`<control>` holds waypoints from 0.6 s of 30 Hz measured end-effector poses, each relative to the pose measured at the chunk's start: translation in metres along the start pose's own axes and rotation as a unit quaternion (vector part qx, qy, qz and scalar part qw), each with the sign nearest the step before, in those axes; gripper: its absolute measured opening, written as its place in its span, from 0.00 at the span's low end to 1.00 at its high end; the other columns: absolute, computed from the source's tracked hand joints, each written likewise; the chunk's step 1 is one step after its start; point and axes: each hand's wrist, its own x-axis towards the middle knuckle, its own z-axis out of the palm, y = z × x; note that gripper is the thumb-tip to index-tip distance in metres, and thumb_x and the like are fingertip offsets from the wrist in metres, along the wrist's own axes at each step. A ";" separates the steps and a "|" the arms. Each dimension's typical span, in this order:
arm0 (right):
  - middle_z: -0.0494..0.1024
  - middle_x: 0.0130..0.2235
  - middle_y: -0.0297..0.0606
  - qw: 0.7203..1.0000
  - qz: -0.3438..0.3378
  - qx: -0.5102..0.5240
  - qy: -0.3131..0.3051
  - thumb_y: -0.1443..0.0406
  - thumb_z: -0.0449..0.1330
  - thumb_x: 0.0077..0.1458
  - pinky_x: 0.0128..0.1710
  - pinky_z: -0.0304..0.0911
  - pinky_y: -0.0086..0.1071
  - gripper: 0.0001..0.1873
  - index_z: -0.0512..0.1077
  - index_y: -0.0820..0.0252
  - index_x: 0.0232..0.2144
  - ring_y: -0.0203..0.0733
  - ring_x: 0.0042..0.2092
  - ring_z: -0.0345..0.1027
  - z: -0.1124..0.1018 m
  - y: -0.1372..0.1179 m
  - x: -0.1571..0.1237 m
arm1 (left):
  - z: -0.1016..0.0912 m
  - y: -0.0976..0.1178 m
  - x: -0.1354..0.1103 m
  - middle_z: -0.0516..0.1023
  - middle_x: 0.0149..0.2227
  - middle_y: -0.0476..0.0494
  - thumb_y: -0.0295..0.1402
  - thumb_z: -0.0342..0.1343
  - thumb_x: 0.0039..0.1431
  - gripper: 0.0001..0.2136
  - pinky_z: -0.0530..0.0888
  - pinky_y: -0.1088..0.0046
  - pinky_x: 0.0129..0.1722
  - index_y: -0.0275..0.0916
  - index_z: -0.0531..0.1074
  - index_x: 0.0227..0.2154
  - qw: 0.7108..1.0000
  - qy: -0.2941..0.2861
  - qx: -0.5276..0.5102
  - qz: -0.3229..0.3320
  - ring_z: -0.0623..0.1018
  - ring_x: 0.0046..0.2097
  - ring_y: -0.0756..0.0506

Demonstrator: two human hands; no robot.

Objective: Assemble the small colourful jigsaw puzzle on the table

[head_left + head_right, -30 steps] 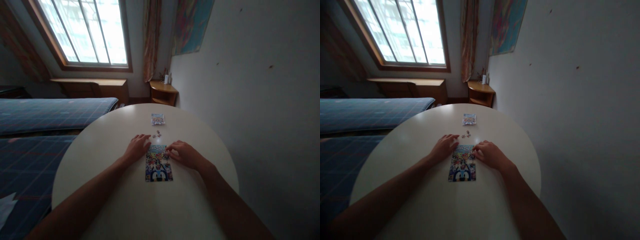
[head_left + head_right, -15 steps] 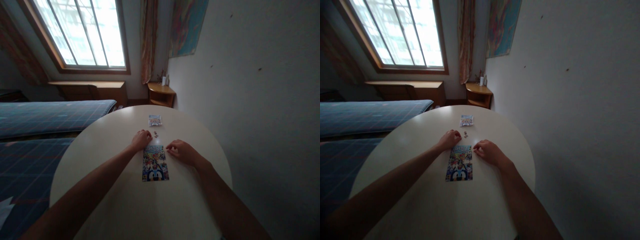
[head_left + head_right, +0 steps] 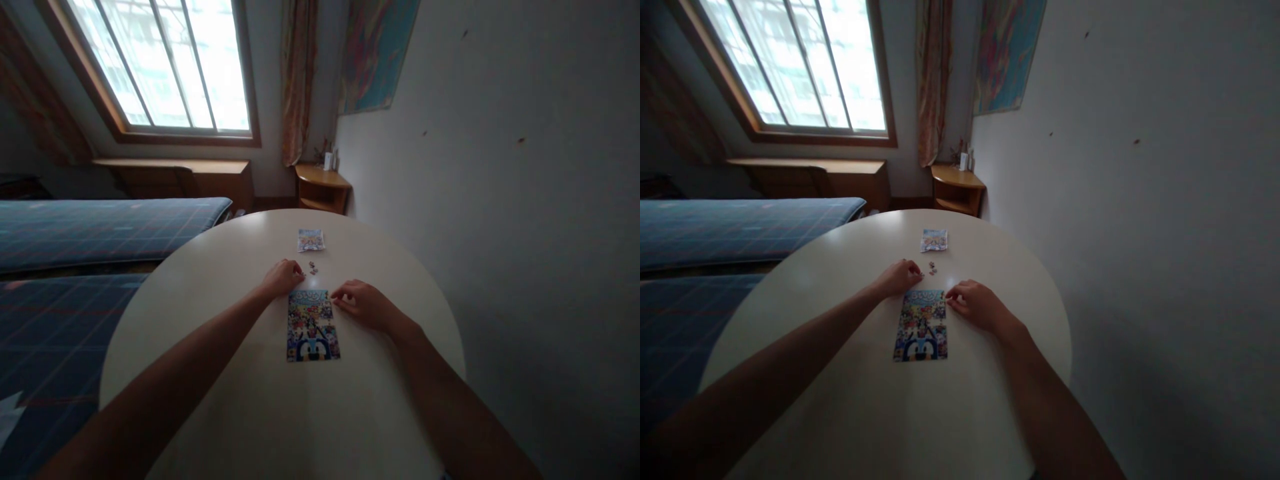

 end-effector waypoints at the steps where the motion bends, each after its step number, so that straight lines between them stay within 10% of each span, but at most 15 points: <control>1: 0.79 0.36 0.40 1.000 -0.003 0.001 0.002 0.66 0.60 0.58 0.38 0.62 0.31 0.08 0.78 0.60 0.39 0.38 0.36 0.69 0.000 0.000 0.000 | 0.001 0.000 -0.001 0.78 0.41 0.37 0.36 0.59 0.56 0.11 0.71 0.67 0.45 0.35 0.77 0.38 1.000 0.003 -0.007 -0.001 0.77 0.44 0.41; 18: 0.79 0.37 0.38 0.995 0.002 0.072 0.068 0.65 0.61 0.59 0.41 0.64 0.34 0.10 0.75 0.59 0.44 0.37 0.36 0.70 0.004 -0.023 0.004 | -0.016 0.030 -0.049 0.82 0.34 0.44 0.30 0.58 0.57 0.06 0.75 0.74 0.37 0.36 0.76 0.36 0.972 -0.042 -0.230 0.025 0.80 0.36 0.48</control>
